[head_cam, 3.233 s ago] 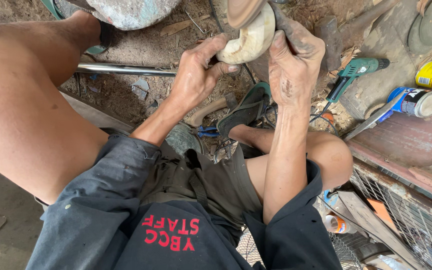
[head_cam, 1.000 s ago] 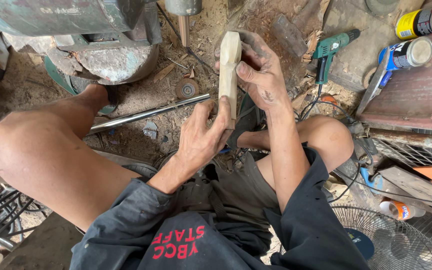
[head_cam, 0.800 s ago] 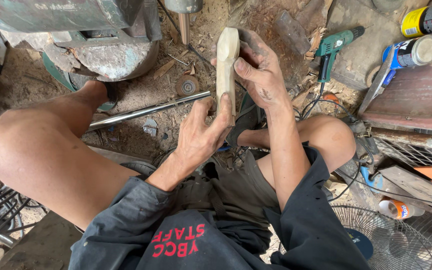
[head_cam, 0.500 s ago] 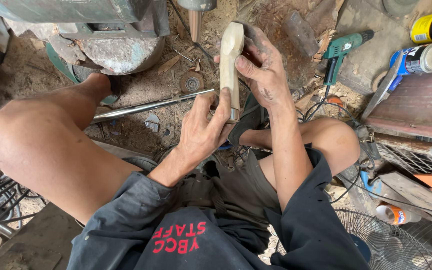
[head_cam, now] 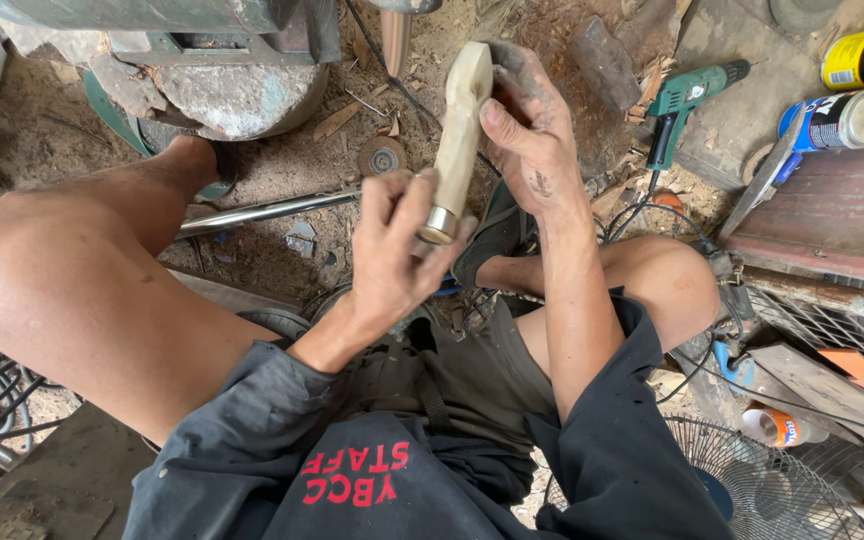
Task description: The person holds a curved wooden piece against a rotating grinding wheel, rotating it to smooth the surface. The person periodically lifts the piece to check progress and repositions it for further grinding.
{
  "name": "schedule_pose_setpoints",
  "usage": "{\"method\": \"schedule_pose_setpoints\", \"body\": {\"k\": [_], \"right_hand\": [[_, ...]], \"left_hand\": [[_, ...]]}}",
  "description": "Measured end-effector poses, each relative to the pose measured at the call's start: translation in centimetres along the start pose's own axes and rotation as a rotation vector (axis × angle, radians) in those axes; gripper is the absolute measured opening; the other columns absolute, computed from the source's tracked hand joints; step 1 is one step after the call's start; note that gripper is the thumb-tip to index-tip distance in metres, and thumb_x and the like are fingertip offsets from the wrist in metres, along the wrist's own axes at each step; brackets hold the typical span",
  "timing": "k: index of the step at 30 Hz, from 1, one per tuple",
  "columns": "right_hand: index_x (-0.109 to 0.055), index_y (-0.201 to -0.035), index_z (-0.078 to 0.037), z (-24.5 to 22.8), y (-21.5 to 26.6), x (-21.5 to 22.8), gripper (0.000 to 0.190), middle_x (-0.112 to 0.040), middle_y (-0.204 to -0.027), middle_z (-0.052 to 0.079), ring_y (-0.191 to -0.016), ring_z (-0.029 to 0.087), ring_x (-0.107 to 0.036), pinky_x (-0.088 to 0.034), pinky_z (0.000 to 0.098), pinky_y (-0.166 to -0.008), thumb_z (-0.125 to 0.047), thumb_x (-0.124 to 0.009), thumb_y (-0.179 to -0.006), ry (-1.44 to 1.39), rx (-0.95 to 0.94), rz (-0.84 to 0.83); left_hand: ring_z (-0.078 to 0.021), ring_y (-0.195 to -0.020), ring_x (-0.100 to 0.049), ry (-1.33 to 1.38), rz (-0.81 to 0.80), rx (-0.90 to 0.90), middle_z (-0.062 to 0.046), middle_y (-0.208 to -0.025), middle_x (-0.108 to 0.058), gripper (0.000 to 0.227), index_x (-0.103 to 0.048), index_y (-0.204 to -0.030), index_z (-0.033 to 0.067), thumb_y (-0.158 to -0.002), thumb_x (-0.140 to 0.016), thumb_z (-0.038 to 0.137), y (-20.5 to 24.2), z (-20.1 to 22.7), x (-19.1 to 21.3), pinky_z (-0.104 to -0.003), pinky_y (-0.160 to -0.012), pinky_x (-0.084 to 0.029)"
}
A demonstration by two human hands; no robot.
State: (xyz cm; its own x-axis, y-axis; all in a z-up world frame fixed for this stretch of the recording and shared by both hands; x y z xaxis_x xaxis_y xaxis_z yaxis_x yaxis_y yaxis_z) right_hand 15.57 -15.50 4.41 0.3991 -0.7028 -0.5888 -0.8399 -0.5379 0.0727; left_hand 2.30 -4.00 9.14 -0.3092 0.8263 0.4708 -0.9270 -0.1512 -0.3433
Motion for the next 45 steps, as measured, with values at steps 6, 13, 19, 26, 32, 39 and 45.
{"method": "schedule_pose_setpoints", "body": {"k": [6, 13, 19, 26, 32, 39, 45], "right_hand": [[-0.056, -0.140, 0.005, -0.7, 0.1, 1.6, 0.058, -0.066, -0.128, 0.013, -0.120, 0.023, -0.065, -0.057, 0.0370, -0.109, -0.011, -0.086, -0.093, 0.210, 0.067, 0.125], [-0.054, -0.143, 0.007, -1.1, 0.1, -0.1, 0.061, -0.067, -0.134, 0.018, -0.124, 0.024, -0.066, -0.055, 0.0363, -0.113, -0.013, -0.084, -0.094, 0.389, 0.151, 0.135], [-0.048, -0.150, 0.007, -1.0, 0.2, -1.8, 0.063, -0.063, -0.144, 0.020, -0.130, 0.023, -0.062, -0.049, 0.0348, -0.118, -0.006, -0.081, -0.098, 0.335, 0.162, 0.053], [-0.051, -0.150, 0.008, -0.1, -0.5, -1.6, 0.063, -0.064, -0.140, 0.019, -0.130, 0.023, -0.063, -0.050, 0.0351, -0.118, -0.003, -0.083, -0.097, 0.343, 0.176, 0.039], [-0.052, -0.150, 0.007, 0.6, -1.1, -0.8, 0.062, -0.064, -0.140, 0.018, -0.130, 0.022, -0.062, -0.049, 0.0342, -0.119, 0.000, -0.085, -0.097, 0.273, 0.162, 0.030], [-0.053, -0.146, 0.008, 0.9, -1.3, -0.6, 0.059, -0.065, -0.139, 0.016, -0.128, 0.021, -0.063, -0.050, 0.0337, -0.117, 0.000, -0.085, -0.098, 0.290, 0.144, 0.019], [-0.053, -0.147, 0.007, 0.7, -1.7, -0.7, 0.059, -0.066, -0.138, 0.016, -0.127, 0.021, -0.065, -0.052, 0.0334, -0.116, -0.003, -0.086, -0.099, 0.345, 0.153, -0.002]], "left_hand": [[-0.0314, -0.123, -0.058, 0.017, 0.054, 0.056, -0.019, -0.134, -0.050, 0.053, -0.054, -0.140, 0.0031, -0.096, -0.082, 0.011, -2.1, -2.6, 2.7, -0.045, -0.101, -0.061], [-0.0340, -0.102, -0.059, -0.486, -0.035, 0.054, -0.013, -0.118, -0.064, 0.050, -0.062, -0.129, 0.0041, -0.084, -0.083, 0.004, -4.4, -6.1, 1.1, -0.044, -0.082, -0.057], [-0.0318, -0.104, -0.064, -0.359, 0.019, 0.048, -0.017, -0.123, -0.065, 0.053, -0.059, -0.133, -0.0013, -0.084, -0.079, -0.002, -4.9, -8.6, 0.8, -0.044, -0.091, -0.058], [-0.0360, -0.112, -0.066, -0.317, 0.051, 0.063, -0.023, -0.135, -0.063, 0.049, -0.059, -0.130, -0.0003, -0.084, -0.076, -0.005, -4.5, -10.7, 0.0, -0.046, -0.097, -0.058], [-0.0366, -0.115, -0.066, -0.327, 0.064, 0.107, -0.025, -0.139, -0.062, 0.049, -0.061, -0.132, 0.0024, -0.086, -0.074, -0.008, -4.8, -12.3, -0.8, -0.045, -0.096, -0.060], [-0.0359, -0.119, -0.067, -0.335, 0.098, 0.100, -0.023, -0.137, -0.064, 0.049, -0.060, -0.130, 0.0021, -0.084, -0.077, -0.005, -4.2, -12.7, -1.5, -0.046, -0.099, -0.061], [-0.0360, -0.115, -0.069, -0.244, 0.129, 0.128, -0.026, -0.132, -0.065, 0.048, -0.061, -0.130, 0.0002, -0.086, -0.079, -0.002, -3.7, -13.2, -2.4, -0.046, -0.096, -0.062]]}}
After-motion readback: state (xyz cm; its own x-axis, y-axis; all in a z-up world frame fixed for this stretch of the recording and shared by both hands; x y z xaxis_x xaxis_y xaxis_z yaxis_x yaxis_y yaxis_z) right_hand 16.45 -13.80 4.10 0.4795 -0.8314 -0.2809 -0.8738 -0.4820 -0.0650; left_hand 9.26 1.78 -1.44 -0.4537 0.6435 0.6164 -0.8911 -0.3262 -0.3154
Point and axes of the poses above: each hand's wrist, its own y-axis away from the middle knuckle, its own x-axis out of the back of the hand, z = x × y, the point moved 10 cm from there along -y, towards the middle knuckle
